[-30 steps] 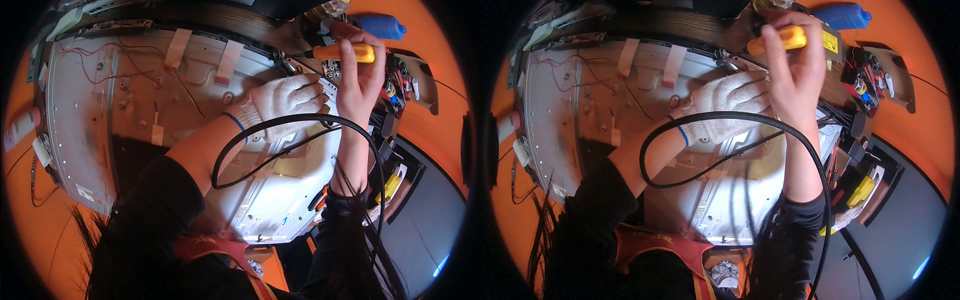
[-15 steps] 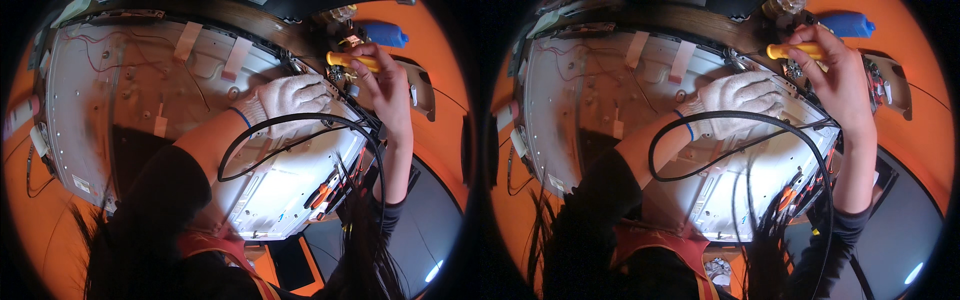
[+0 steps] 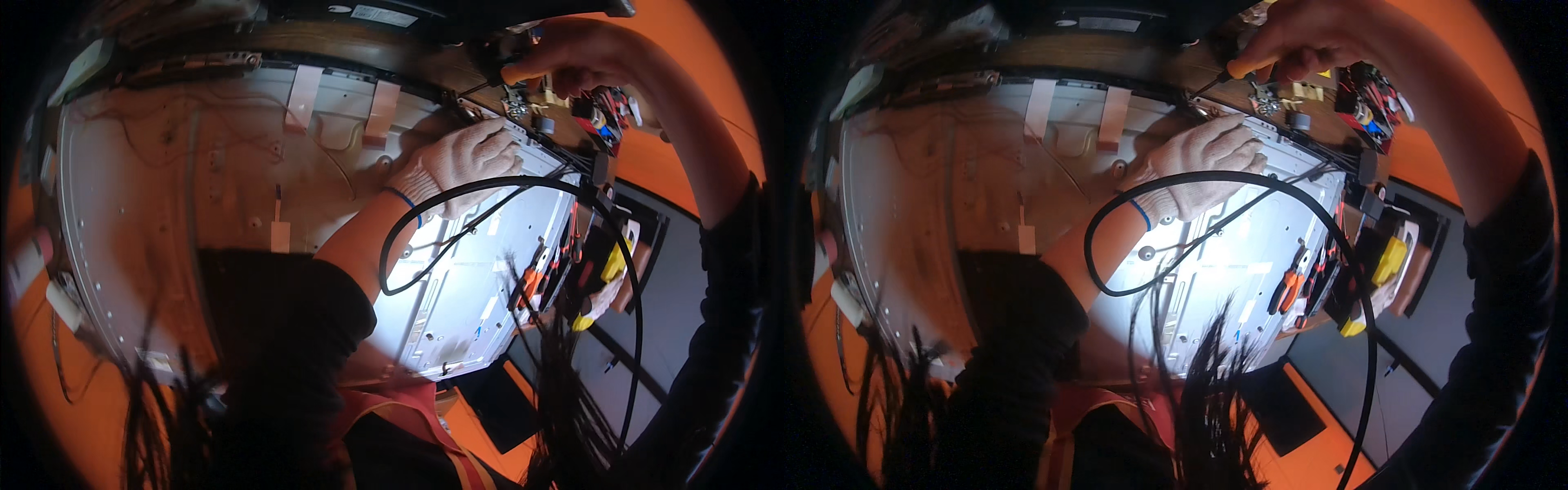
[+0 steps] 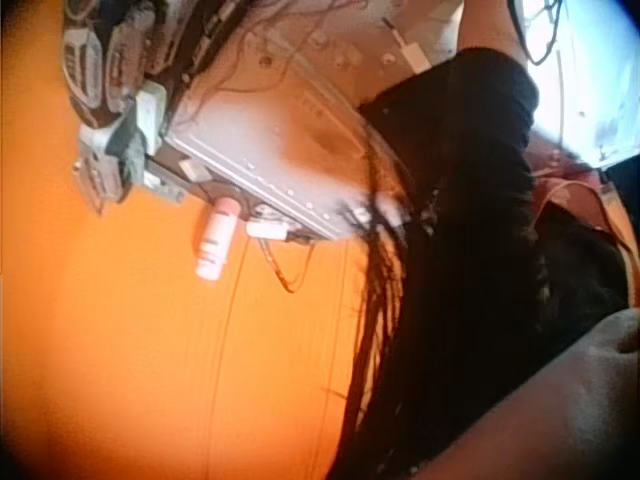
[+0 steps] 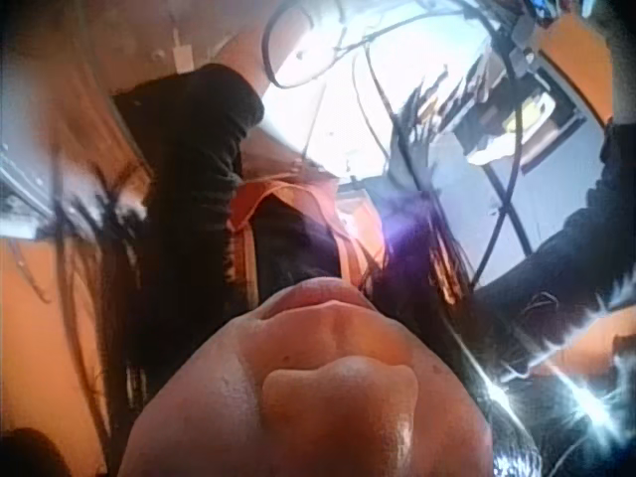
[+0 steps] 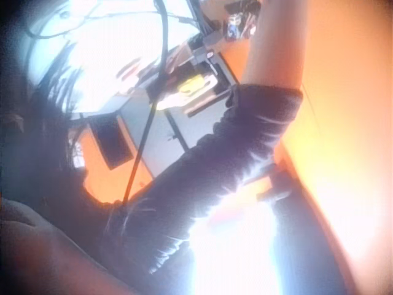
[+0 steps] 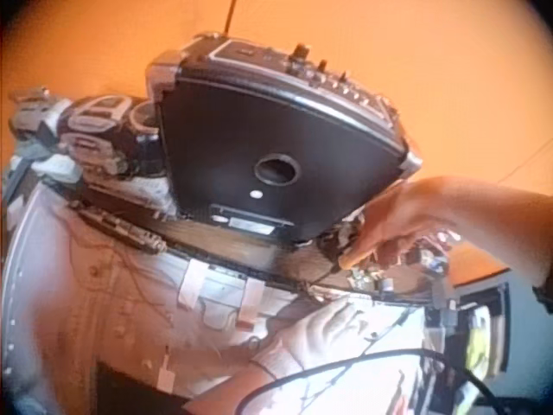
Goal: The person uses a yellow-handled screwdriver to remove screws from the back panel of a disassembled washing machine. They work along the top edge and then move to the lower section, removing multiple screws and setting them aside on the workbench.
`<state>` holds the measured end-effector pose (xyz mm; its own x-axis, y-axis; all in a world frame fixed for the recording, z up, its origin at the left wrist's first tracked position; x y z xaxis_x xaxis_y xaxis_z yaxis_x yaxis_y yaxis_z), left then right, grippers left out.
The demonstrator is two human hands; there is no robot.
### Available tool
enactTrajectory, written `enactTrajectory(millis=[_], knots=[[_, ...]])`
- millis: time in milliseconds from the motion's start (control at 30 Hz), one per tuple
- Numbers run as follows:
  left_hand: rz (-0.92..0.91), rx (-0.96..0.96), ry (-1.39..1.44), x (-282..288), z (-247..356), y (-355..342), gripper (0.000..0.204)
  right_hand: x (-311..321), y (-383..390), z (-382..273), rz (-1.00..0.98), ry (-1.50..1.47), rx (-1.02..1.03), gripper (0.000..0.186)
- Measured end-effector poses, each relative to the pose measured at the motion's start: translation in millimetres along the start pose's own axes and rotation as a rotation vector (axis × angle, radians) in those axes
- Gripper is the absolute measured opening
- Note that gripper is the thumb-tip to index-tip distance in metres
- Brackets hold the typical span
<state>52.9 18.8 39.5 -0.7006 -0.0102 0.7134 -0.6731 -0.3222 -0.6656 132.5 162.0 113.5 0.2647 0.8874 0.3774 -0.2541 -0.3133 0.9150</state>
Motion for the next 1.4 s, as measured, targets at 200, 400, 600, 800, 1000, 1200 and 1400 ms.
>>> enactTrajectory(millis=[200, 400, 600, 800, 1000, 1200, 1400], knots=[[-0.050, -0.029, -0.026, 0, 2, -1, 0.029, -20, 24, -21, 0.511, 0.482, 0.393, 0.035], [-0.070, -0.022, 0.039, 0, 1, 1, 0.030, -30, 28, -16, 0.551, 0.661, 0.382, 0.027], [-0.013, -0.021, 0.040, 6, 0, -3, 0.028, -59, 44, -57, 0.583, 1.392, 0.772, 0.015], [-0.041, -0.028, 0.034, 9, 1, -2, 0.038, -50, 10, -28, 0.670, 1.124, 0.635, 0.031], [-0.030, -0.038, 0.029, 8, 0, -3, 0.034, -40, -5, -5, 0.532, 0.929, 0.417, 0.025], [-0.062, -0.057, -0.016, 7, 1, -2, 0.033, -58, 23, -28, 0.734, 1.131, 0.565, 0.031], [-0.017, -0.034, 0.004, 10, 0, -2, 0.033, -28, -1, 7, 0.189, -0.082, -0.119, 0.029]])
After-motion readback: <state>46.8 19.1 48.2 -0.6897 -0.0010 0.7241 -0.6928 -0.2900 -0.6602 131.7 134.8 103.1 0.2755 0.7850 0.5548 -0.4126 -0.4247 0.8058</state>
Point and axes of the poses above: each hand's wrist, its own y-axis away from the middle knuckle, its own x-axis out of the back of the hand, z = x × y, the point moved 7 cm from there along -y, towards the middle knuckle, and after that the axes turned 7 degrees about -x, right-handed, at the moved point
